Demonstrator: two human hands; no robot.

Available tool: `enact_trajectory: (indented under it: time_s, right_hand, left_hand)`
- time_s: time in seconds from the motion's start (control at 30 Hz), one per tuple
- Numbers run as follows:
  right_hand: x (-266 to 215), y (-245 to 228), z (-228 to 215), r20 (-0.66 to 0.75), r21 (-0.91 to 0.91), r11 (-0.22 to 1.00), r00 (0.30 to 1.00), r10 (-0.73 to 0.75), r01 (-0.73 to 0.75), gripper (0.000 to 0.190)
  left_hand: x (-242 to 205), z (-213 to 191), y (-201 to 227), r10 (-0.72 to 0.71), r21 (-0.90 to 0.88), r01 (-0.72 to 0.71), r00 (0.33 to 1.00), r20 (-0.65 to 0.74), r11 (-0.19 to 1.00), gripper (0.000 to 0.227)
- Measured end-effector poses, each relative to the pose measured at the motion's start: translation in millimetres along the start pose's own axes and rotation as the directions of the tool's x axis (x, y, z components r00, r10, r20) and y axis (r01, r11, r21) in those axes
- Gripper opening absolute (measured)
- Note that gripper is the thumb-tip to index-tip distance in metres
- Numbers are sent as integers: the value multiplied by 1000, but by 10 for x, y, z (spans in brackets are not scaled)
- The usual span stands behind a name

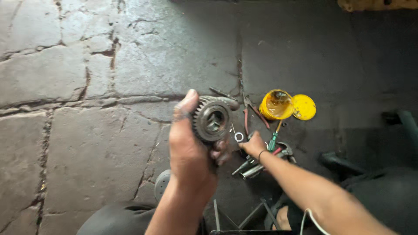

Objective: The person cleans and greases a gear assembly by hand using a thin metal tool to apply grease to the internal bearings and teeth.

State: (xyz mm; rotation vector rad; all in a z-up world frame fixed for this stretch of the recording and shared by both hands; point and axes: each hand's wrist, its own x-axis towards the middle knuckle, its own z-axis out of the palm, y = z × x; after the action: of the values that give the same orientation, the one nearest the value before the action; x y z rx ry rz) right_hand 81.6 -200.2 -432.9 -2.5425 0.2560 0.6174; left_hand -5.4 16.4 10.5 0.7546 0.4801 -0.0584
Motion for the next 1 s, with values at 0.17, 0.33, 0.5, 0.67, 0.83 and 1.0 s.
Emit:
enact_trajectory:
  time_s: [0.17,0.33,0.5,0.67,0.83,1.0]
  right_hand:
    - [-336,-84,156,-94,-66,996,994,-61,55,69]
    - [-271,-189,171,-150,-55,998,988,-42,34,63]
    - [-273,-105,227,-186,-69,994,978,-97,85,66]
    - [-395,-456,79,-143,135,975,977,-159,178,76]
    - [-594,-1468,-1118,319,916,361,859,-401,-172,53]
    - [-1175,-2097,-2701,-46,657,611,833,-552,442,69]
  left_hand:
    - [-38,-75,-74,-36,-36,36,999,3,999,49]
    - [-58,-75,-85,-41,-54,38,997,-60,998,43]
    - [-83,-85,-112,43,37,-41,998,-43,998,36]
    - [-91,-99,-66,136,142,-143,989,55,980,45]
    - [-72,-41,-37,155,146,-168,983,100,975,47]
    - [-37,-8,-108,101,102,-109,992,79,989,50]
